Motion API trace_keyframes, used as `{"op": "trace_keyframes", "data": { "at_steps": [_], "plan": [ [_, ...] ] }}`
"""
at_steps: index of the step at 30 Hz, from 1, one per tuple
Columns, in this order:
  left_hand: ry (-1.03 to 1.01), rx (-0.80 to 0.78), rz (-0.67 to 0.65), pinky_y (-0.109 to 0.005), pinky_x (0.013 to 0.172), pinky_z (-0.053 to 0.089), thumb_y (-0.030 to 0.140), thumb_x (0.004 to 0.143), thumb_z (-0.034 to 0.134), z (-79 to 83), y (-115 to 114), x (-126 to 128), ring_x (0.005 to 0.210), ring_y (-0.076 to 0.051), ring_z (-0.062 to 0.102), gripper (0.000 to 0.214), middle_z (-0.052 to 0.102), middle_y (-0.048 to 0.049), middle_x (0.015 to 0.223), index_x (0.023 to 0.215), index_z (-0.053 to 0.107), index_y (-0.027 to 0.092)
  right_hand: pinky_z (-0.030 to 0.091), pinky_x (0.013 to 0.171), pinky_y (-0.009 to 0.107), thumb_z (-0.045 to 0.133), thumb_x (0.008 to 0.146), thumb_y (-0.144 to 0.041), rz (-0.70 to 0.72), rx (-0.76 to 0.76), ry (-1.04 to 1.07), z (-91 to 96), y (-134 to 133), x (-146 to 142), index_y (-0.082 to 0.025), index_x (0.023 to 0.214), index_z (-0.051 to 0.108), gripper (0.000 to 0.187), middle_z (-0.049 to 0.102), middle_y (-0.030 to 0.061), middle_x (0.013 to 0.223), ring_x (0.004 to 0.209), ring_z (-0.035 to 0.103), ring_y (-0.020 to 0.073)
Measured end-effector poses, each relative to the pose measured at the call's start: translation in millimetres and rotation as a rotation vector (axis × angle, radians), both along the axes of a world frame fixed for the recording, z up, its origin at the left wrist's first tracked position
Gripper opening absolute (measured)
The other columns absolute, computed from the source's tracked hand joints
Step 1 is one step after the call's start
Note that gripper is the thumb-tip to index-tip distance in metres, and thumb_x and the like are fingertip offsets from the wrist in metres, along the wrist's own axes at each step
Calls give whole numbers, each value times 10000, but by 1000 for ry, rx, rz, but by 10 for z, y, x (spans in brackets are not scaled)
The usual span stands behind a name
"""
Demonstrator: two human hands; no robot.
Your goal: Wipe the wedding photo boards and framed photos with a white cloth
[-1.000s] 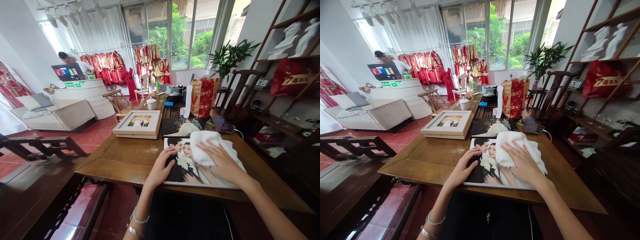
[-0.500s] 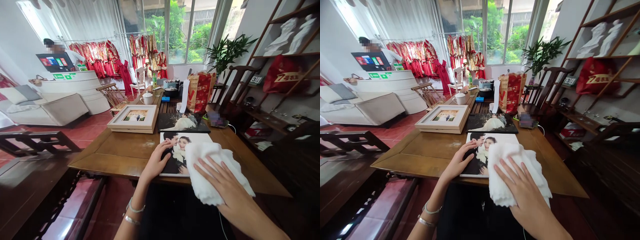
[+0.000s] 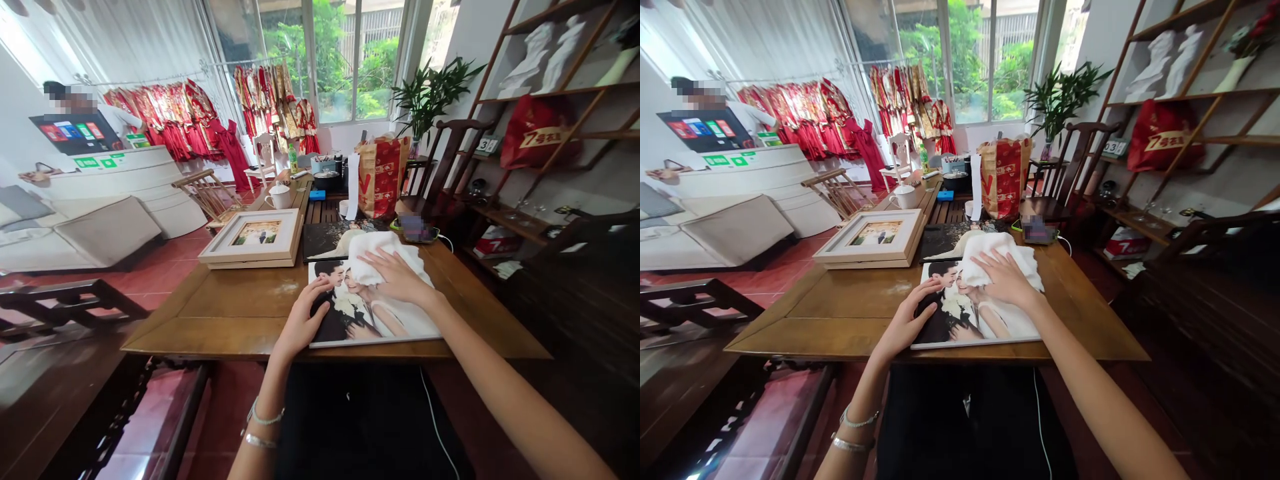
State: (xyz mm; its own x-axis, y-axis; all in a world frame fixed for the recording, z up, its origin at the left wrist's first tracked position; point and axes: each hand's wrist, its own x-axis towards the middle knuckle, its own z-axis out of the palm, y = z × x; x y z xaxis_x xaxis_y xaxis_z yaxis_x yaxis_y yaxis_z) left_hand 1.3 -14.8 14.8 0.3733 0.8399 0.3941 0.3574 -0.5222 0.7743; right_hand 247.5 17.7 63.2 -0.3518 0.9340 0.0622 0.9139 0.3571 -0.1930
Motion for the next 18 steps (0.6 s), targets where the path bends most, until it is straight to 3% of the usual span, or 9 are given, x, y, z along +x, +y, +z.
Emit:
{"op": "trace_keyframes", "data": {
  "at_steps": [2,4,8,12,15,18],
  "plan": [
    [-6,0,-7,-464,1172,271,222,916,508,3,0,1,1376,-233,406,332,511,-83,1415,1238,588,247,160,1136,590,488,816,-226,1,-2,5,9,-10,-54,-200,1473,364,668,304,87,1555,1447,166,326],
    [-8,3,-7,-463,1169,277,225,916,513,-4,1,0,1372,-234,412,329,515,-83,1411,1235,590,246,139,1149,574,507,772,-180,34,-1,3,-12,-190,-109,-218,1470,371,712,311,69,1556,1449,163,315],
    [-12,20,2,-469,1167,278,220,912,516,-25,5,-3,1369,-237,415,316,524,-89,1400,1216,599,237,125,1168,547,472,653,-58,136,96,-4,-120,-872,-156,-253,1484,336,865,301,15,1565,1459,138,268],
    [-6,12,7,-450,1170,275,207,909,511,-25,1,3,1373,-225,410,325,522,-87,1401,1220,597,237,139,1173,545,444,641,-42,201,152,8,-187,-1405,-76,-295,1513,237,932,239,-37,1583,1470,71,234],
    [-4,11,3,-454,1170,272,198,907,506,-18,-2,12,1378,-227,402,333,519,-94,1404,1227,593,227,165,1173,530,439,631,-38,218,121,17,-170,-1424,-4,-323,1515,219,955,244,-52,1580,1466,105,225],
    [5,11,6,-458,1171,268,200,908,506,-14,-1,16,1378,-232,402,333,520,-100,1403,1229,592,219,181,1168,527,431,621,-36,186,74,21,-120,-1147,15,-311,1497,287,929,279,-35,1568,1458,152,233]
  ]
}}
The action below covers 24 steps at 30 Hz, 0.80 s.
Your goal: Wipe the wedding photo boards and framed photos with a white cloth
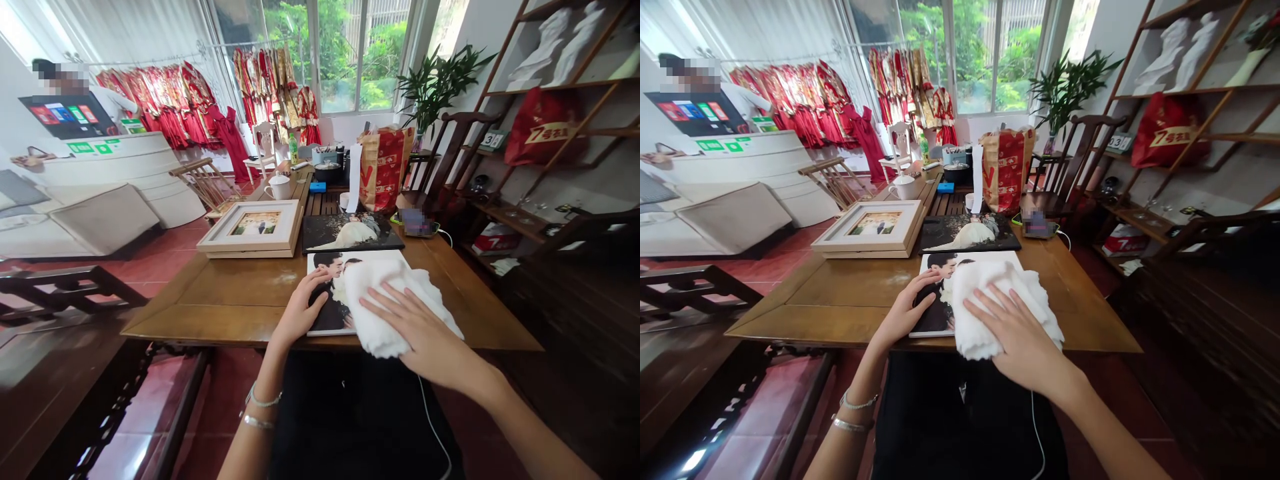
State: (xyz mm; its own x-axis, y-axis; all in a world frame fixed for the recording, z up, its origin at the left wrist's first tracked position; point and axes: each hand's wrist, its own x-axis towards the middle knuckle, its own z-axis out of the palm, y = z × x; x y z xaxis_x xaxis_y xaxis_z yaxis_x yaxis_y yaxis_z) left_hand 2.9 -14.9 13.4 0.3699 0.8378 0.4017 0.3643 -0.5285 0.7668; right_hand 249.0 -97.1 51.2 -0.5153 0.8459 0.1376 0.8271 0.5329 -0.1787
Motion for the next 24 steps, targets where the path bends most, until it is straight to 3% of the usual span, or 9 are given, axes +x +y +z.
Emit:
{"op": "trace_keyframes", "data": {
  "at_steps": [6,10,14,18,21,24],
  "plan": [
    [8,-13,-4,-440,1175,265,209,908,511,12,4,-8,1383,-230,395,324,521,-88,1401,1221,596,225,164,1154,541,485,767,-129,-164,-73,-32,94,845,-131,-230,1480,353,732,309,52,1558,1443,195,303],
    [11,-12,-3,-451,1176,262,206,908,509,10,6,-12,1381,-238,397,327,520,-103,1401,1225,589,210,152,1140,575,490,843,-234,-200,-56,-25,99,1116,-239,-188,1479,355,651,300,102,1558,1441,178,342],
    [7,-7,-8,-455,1172,272,209,909,511,-10,13,-13,1379,-238,402,329,520,-106,1401,1229,585,209,126,1154,559,518,743,-137,-165,-32,-44,49,838,-310,-218,1479,355,758,311,69,1559,1449,157,319],
    [2,17,-4,-463,1168,281,206,907,509,-30,22,-11,1369,-235,415,325,527,-112,1393,1222,587,208,121,1168,545,474,618,-44,-72,23,-62,-7,164,-342,-242,1491,325,907,287,20,1572,1462,112,283],
    [2,18,7,-465,1167,284,210,902,512,-31,22,-7,1369,-236,415,318,528,-116,1390,1210,592,204,121,1172,549,458,599,-37,-17,31,-64,-18,-245,-320,-250,1507,281,949,247,9,1584,1470,47,265],
    [8,18,13,-462,1169,282,204,899,512,-22,14,-2,1370,-233,414,325,523,-119,1397,1215,589,197,156,1172,536,451,602,-47,18,16,-34,-5,-335,-254,-293,1509,259,959,240,-22,1584,1470,67,234]
  ]
}}
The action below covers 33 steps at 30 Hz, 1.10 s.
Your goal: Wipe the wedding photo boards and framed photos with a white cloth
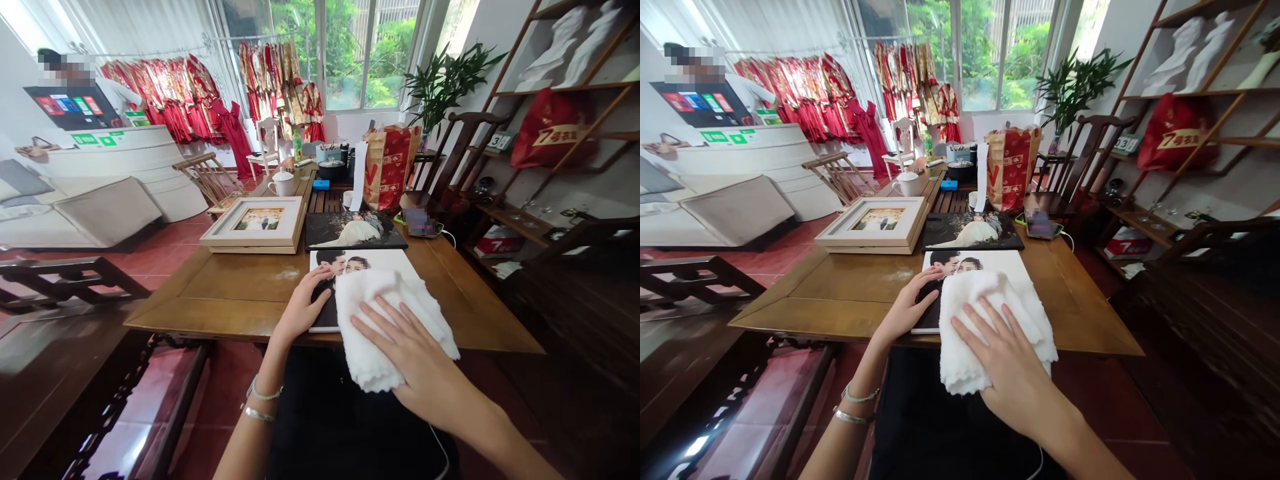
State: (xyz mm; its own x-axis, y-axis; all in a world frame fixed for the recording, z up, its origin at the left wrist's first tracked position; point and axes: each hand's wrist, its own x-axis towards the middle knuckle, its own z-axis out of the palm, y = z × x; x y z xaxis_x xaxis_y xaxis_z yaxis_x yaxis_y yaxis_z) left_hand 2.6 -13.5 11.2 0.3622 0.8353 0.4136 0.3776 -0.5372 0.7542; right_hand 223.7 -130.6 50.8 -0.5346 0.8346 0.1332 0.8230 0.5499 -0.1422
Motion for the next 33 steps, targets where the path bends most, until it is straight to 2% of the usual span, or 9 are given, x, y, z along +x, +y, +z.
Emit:
{"op": "trace_keyframes", "data": {
  "at_steps": [4,9,12,16,22,25,28,30,33],
  "plan": [
    [1,4,-2,-460,1167,289,205,902,514,12,-8,-1,1369,-228,418,329,524,-112,1399,1223,584,207,179,1168,518,437,604,-48,-36,-34,24,32,348,96,-310,1483,324,925,306,-45,1557,1457,161,220],
    [3,-3,-6,-456,1169,285,223,904,523,7,0,-18,1369,-233,419,325,538,-107,1391,1222,591,207,189,1155,519,479,734,-123,-276,-35,7,40,983,54,-246,1461,389,743,358,25,1536,1438,224,274],
    [-8,-27,16,-436,1175,276,248,919,495,2,2,-17,1369,-221,420,351,523,-103,1412,1257,575,201,182,1136,568,490,821,-213,-412,13,-10,29,1134,-108,-193,1460,394,646,370,89,1528,1426,231,336],
    [-56,-82,48,-413,1181,267,311,978,357,21,-11,9,1362,-204,430,398,513,-103,1429,1288,562,170,169,1112,624,548,787,-208,-413,46,-28,42,905,-436,-138,1455,398,688,386,155,1510,1402,237,414],
    [-136,-171,65,-399,1173,281,415,990,310,80,-34,15,1354,-214,443,467,501,-89,1445,1301,560,174,137,1154,578,543,705,-123,-159,-21,45,123,214,-745,-90,1466,368,782,336,191,1529,1425,156,422],
    [-132,-180,76,-408,1173,281,417,994,292,86,-39,14,1350,-218,450,480,515,-101,1431,1292,569,162,132,1177,534,493,633,-70,-15,-108,105,170,38,-581,-162,1472,373,853,312,100,1556,1455,103,333],
    [-99,-131,80,-421,1169,292,382,992,310,64,-33,16,1343,-218,457,451,530,-112,1413,1277,577,157,144,1190,489,427,570,-36,90,-209,139,218,-6,-233,-264,1464,383,924,317,-29,1552,1462,126,219],
    [-56,-73,58,-422,1167,296,353,960,413,41,-24,13,1348,-224,449,401,525,-123,1413,1269,580,159,173,1186,485,408,581,-31,79,-233,154,226,21,14,-284,1459,386,914,340,-54,1536,1454,165,193],
    [10,-12,26,-431,1168,296,285,894,547,16,-13,1,1362,-237,429,381,510,-122,1423,1257,589,178,224,1171,475,407,664,-51,-48,-187,161,187,172,292,-241,1443,421,802,390,-10,1514,1437,235,212]
  ]
}}
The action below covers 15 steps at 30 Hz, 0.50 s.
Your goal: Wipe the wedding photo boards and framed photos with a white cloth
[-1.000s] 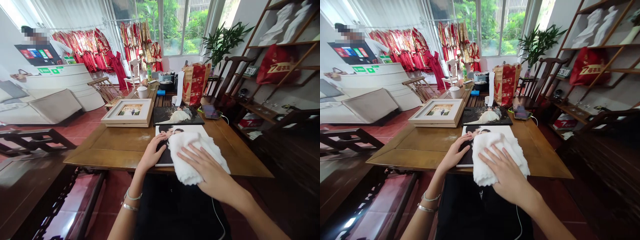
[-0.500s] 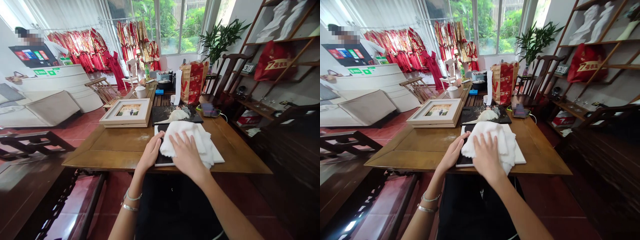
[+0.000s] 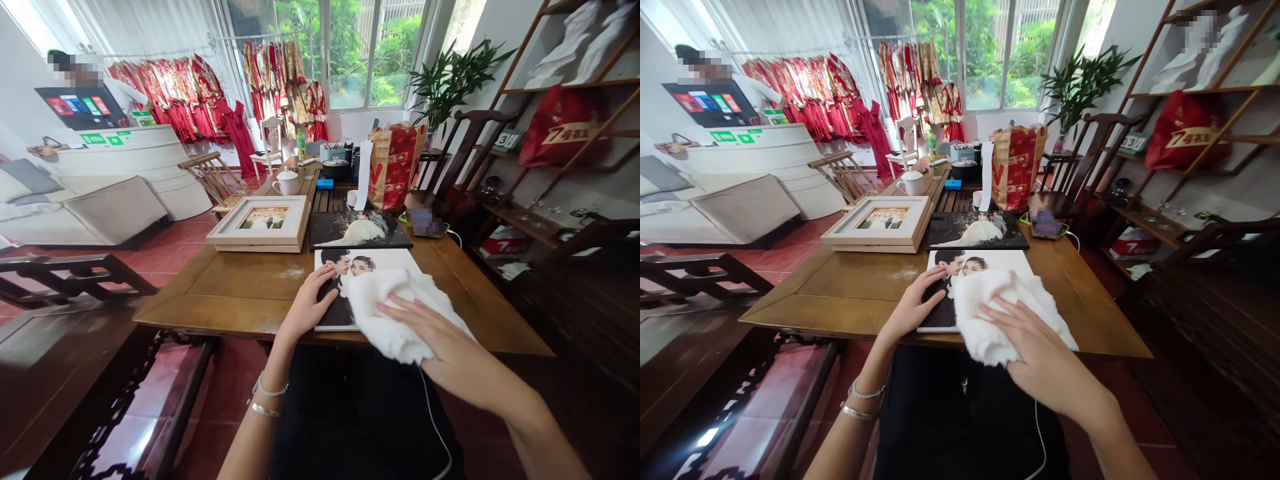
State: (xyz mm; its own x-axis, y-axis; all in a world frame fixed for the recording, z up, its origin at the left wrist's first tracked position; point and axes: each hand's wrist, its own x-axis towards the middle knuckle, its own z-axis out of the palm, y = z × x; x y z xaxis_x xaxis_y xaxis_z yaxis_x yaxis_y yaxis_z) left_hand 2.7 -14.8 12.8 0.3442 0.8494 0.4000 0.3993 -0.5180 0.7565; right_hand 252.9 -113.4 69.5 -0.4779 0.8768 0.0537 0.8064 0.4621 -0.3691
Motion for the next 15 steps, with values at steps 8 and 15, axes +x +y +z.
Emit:
{"op": "trace_keyframes", "data": {
  "at_steps": [8,15],
  "plan": [
    [23,13,-14,-464,1166,296,246,897,551,-17,10,-20,1359,-238,432,356,515,-98,1414,1249,598,224,364,1045,457,499,826,-240,-293,96,-11,-41,1020,-195,-84,1233,614,451,607,179,1301,1305,421,360],
    [58,-8,-2,-447,1149,317,242,897,542,4,6,-14,1325,-252,455,337,532,-104,1381,1224,614,210,421,921,260,504,851,-218,-30,57,63,56,1574,-919,-133,1002,699,261,689,116,1162,1119,578,243]
  ]
}}
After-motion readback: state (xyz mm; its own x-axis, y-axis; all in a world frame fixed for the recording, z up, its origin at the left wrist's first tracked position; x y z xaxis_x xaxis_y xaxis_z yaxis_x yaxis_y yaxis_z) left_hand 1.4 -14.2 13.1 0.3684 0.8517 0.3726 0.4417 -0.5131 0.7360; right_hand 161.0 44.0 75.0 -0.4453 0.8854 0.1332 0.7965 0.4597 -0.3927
